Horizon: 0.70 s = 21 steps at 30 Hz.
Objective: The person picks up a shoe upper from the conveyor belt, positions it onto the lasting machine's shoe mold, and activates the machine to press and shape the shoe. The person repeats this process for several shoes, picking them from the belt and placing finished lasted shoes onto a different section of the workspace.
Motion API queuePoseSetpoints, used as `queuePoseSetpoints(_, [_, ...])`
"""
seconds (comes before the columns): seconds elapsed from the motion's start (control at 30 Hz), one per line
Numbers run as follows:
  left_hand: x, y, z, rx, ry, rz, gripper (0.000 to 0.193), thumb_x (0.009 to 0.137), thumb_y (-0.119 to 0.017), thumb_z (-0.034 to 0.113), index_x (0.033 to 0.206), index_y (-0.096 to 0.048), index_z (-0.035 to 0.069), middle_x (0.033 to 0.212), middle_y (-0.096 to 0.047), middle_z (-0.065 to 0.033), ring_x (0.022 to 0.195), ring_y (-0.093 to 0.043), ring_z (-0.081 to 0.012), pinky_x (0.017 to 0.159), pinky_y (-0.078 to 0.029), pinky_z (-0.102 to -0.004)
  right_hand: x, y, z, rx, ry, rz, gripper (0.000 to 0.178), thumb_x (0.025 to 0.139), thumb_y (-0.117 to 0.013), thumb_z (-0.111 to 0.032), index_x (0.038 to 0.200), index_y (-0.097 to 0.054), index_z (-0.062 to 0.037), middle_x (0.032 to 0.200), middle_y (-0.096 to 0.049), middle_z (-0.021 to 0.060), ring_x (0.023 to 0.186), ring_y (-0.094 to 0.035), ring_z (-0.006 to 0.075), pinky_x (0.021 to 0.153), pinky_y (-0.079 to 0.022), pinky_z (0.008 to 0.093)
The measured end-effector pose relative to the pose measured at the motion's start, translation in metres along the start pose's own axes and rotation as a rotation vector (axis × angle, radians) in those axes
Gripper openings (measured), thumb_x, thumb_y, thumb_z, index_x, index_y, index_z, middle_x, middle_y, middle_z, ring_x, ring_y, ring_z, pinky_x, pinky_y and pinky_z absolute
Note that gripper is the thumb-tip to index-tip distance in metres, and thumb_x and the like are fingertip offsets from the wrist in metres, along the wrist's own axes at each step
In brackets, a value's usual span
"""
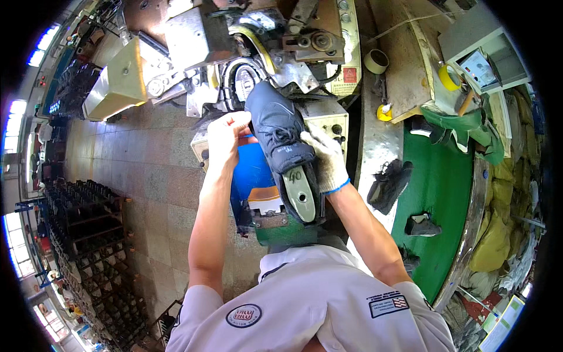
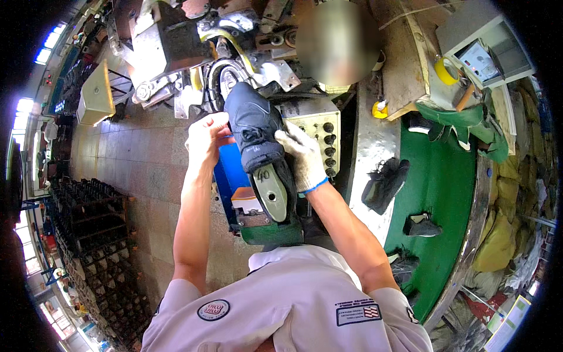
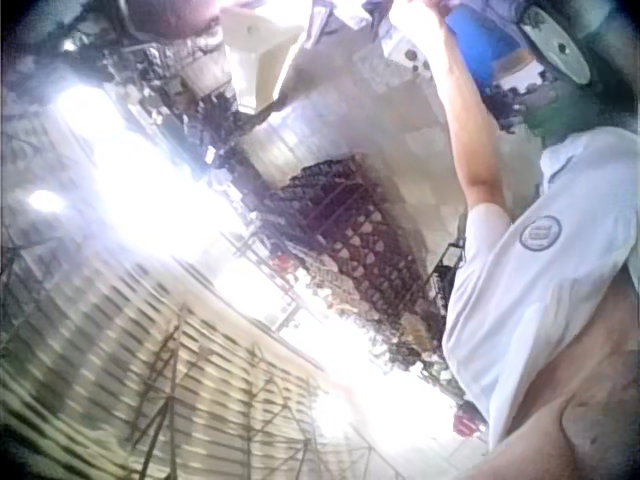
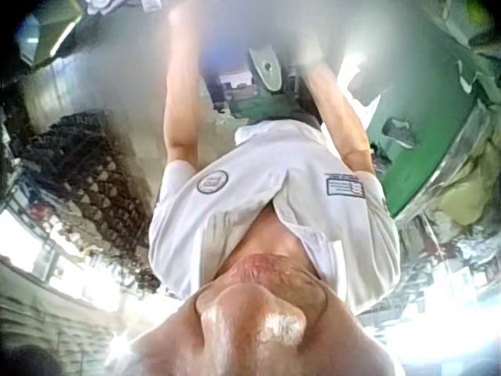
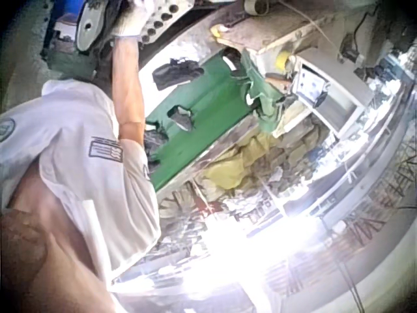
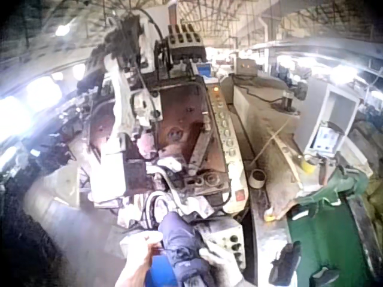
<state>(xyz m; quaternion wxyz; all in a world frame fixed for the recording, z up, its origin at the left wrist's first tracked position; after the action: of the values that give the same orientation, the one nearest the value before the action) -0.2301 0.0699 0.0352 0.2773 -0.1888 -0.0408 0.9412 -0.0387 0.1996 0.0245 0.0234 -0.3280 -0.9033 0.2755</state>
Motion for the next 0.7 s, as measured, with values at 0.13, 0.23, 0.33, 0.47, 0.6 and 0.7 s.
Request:
queuePoseSetpoints(0.13, [0.018, 0.021, 0.015, 0.010, -0.130, 0.168, 0.027, 0.088, -0.069, 0.002, 0.115, -0.068, -0.003, 0.091, -0.071, -0.0086, 0.068, -0.068, -0.0157, 0.059, -0.059, -0.0284, 0.035, -0.025, 0.024, 0.186, -0.076, 0.094, 0.051, 0.090, -0.071, -0.010, 0.136, -0.056, 0.0058, 0.121, -0.066, 0.0070, 0.105, -0.060, 0.0140, 0.094, -0.047, 0.0288])
queuePoseSetpoints(0.23, [0.022, 0.022, 0.028, -0.075, -0.224, 0.205, 0.042, 0.085, -0.067, -0.004, 0.127, -0.062, -0.006, 0.108, -0.069, -0.0135, 0.080, -0.069, -0.0192, 0.071, -0.059, -0.0296, 0.052, -0.046, 0.027, 0.265, -0.043, 0.140, 0.046, 0.092, -0.067, -0.004, 0.136, -0.056, 0.0042, 0.119, -0.067, 0.0071, 0.101, -0.062, 0.0128, 0.093, -0.049, 0.0270])
queuePoseSetpoints(0.33, [0.030, 0.031, 0.024, -0.160, -0.293, 0.145, 0.043, 0.084, -0.067, -0.006, 0.127, -0.061, -0.007, 0.113, -0.068, -0.0142, 0.089, -0.069, -0.0195, 0.078, -0.058, -0.0300, 0.065, -0.064, 0.032, 0.328, 0.009, 0.120, 0.043, 0.092, -0.066, -0.002, 0.134, -0.058, 0.0036, 0.116, -0.068, 0.0057, 0.098, -0.062, 0.0122, 0.091, -0.050, 0.0255])
queuePoseSetpoints(0.47, [0.032, 0.037, 0.001, -0.238, -0.210, 0.182, 0.043, 0.087, -0.073, 0.004, 0.127, -0.061, -0.006, 0.101, -0.070, -0.0095, 0.078, -0.064, -0.0096, 0.068, -0.051, -0.0196, 0.075, -0.067, 0.064, 0.258, 0.009, 0.232, 0.041, 0.093, -0.064, -0.005, 0.132, -0.059, 0.0057, 0.117, -0.067, 0.0089, 0.104, -0.062, 0.0158, 0.095, -0.049, 0.0283])
queuePoseSetpoints(0.6, [0.002, 0.021, -0.022, -0.149, 0.091, 0.123, 0.038, 0.101, -0.060, 0.033, 0.116, -0.067, 0.000, 0.101, -0.070, -0.0046, 0.083, -0.065, -0.0128, 0.079, -0.052, -0.0292, 0.080, -0.056, 0.066, 0.201, -0.015, 0.219, 0.041, 0.093, -0.065, -0.005, 0.132, -0.059, 0.0056, 0.117, -0.068, 0.0090, 0.102, -0.064, 0.0153, 0.094, -0.050, 0.0282])
queuePoseSetpoints(0.7, [-0.011, -0.001, -0.044, -0.511, 0.220, 0.036, 0.058, 0.104, -0.041, 0.056, 0.117, -0.067, 0.006, 0.107, -0.070, -0.0065, 0.095, -0.066, -0.0179, 0.089, -0.052, -0.0338, 0.083, -0.050, 0.059, 0.154, -0.007, 0.149, 0.039, 0.094, -0.065, -0.008, 0.130, -0.060, 0.0053, 0.114, -0.068, 0.0093, 0.100, -0.064, 0.0156, 0.092, -0.051, 0.0290])
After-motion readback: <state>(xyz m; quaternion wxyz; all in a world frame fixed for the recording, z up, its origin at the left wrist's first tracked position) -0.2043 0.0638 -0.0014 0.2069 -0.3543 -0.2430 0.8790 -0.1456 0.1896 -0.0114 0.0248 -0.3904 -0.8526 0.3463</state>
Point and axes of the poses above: each hand's wrist, its own x-axis towards the middle knuckle, its own y-axis out of the back of the hand, z = x × y, the point moved 4 cm from there along x, towards the middle knuckle
